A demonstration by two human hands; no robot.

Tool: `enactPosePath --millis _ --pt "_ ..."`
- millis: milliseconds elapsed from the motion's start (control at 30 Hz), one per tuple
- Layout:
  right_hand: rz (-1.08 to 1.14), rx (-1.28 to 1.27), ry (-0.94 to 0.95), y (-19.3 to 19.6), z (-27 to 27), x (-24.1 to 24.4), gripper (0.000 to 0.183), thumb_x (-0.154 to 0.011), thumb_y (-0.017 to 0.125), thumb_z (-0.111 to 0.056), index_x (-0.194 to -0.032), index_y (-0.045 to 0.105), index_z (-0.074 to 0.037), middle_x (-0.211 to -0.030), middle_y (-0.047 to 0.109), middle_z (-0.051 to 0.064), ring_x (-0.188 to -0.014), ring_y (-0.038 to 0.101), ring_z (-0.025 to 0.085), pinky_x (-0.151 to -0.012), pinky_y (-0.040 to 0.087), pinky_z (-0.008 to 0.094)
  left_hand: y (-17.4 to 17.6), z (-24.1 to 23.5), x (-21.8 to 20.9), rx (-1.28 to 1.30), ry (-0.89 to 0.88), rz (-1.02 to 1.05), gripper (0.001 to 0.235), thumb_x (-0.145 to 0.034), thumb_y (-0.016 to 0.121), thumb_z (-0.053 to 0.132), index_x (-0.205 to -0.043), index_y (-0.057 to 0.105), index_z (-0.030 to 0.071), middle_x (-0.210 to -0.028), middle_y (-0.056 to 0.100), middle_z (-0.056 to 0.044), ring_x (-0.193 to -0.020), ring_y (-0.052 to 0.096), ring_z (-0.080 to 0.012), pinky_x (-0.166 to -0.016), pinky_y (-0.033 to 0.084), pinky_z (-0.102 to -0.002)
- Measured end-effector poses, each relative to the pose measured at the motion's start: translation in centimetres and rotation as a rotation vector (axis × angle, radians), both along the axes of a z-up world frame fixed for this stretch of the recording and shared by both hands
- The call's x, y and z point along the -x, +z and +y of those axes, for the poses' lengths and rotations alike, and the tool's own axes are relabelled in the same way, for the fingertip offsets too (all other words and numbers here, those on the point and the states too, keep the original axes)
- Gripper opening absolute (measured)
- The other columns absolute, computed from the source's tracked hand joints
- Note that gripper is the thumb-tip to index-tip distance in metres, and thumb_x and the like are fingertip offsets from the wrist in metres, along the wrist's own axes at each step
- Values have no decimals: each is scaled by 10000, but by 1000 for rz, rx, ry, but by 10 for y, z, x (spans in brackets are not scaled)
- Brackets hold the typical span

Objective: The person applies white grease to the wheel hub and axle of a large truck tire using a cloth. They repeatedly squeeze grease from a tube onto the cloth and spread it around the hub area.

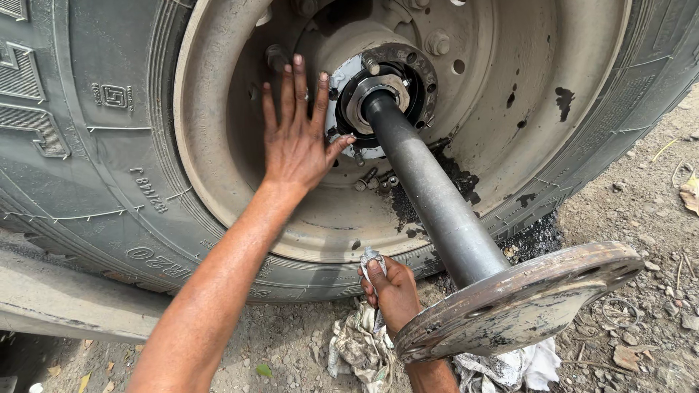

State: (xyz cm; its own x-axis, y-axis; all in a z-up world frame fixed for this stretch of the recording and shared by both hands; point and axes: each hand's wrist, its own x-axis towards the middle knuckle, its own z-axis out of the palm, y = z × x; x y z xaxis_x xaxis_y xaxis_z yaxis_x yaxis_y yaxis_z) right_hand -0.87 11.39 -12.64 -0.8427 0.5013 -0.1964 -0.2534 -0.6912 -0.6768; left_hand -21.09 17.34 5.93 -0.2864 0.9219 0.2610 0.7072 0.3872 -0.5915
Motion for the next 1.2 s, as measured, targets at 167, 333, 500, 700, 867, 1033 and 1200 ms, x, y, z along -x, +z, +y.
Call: enactPosePath --millis 167,333,500,700,867,1033,1200 --pt "-29 22 6 -1 2 -1 330 -1047 531 -229 -842 674 -15 -585 521 -1 -499 419 80 -457 354 252 -19 10 -11 -66 35 -33 1157 -917 469 821 -1690 85 51 -1713 -54 -265 -1601 -66 -378 -1275 -37 -641" --pt "-9 49 -23 -5 6 -2 317 -1049 538 -216 -866 664 10 -604 528 4 -514 424 77 -464 354 249 -32 23 -17 -127 27 -72 1127 -975 426 800 -1685 84 -6 -1729 -37 -261 -1610 -61 -391 -1281 -48 -654" --pt "-78 16 11 -5 9 -4 329 -1051 506 -239 -870 661 -11 -594 514 10 -499 398 84 -451 344 241 -32 35 -9 -91 22 -57 1044 -1008 393 771 -1706 85 58 -1740 -37 -241 -1621 -56 -377 -1292 -44 -648" --pt "-27 26 20 -6 11 -4 333 -1065 495 -237 -872 655 -18 -623 514 -4 -534 404 67 -469 354 226 -35 47 9 -103 -80 459 912 -1090 418 722 -1757 138 166 -1750 -42 -215 -1643 -51 -340 -1305 -76 -602" --pt "-51 19 25 -8 11 -2 330 -1068 493 -241 -872 652 -29 -627 506 -12 -537 397 67 -476 348 228 -37 47 12 -49 -72 615 893 -1082 439 749 -1736 163 205 -1785 -31 -188 -1648 -28 -335 -1304 -69 -610" --pt "-47 8 20 -10 10 -1 336 -1074 488 -236 -872 654 -26 -626 505 -13 -541 395 65 -482 347 229 -33 39 9 -6 -45 706 971 -995 460 804 -1780 185 303 -1784 2 -169 -1640 -5 -323 -1302 -47 -605" --pt "-35 24 14 -11 6 0 308 -1066 508 -221 -874 643 -22 -627 506 -12 -537 401 71 -481 345 233 -31 23 9 30 -105 650 981 -930 554 783 -1760 190 408 -1779 13 -174 -1635 -7 -338 -1305 -29 -602"
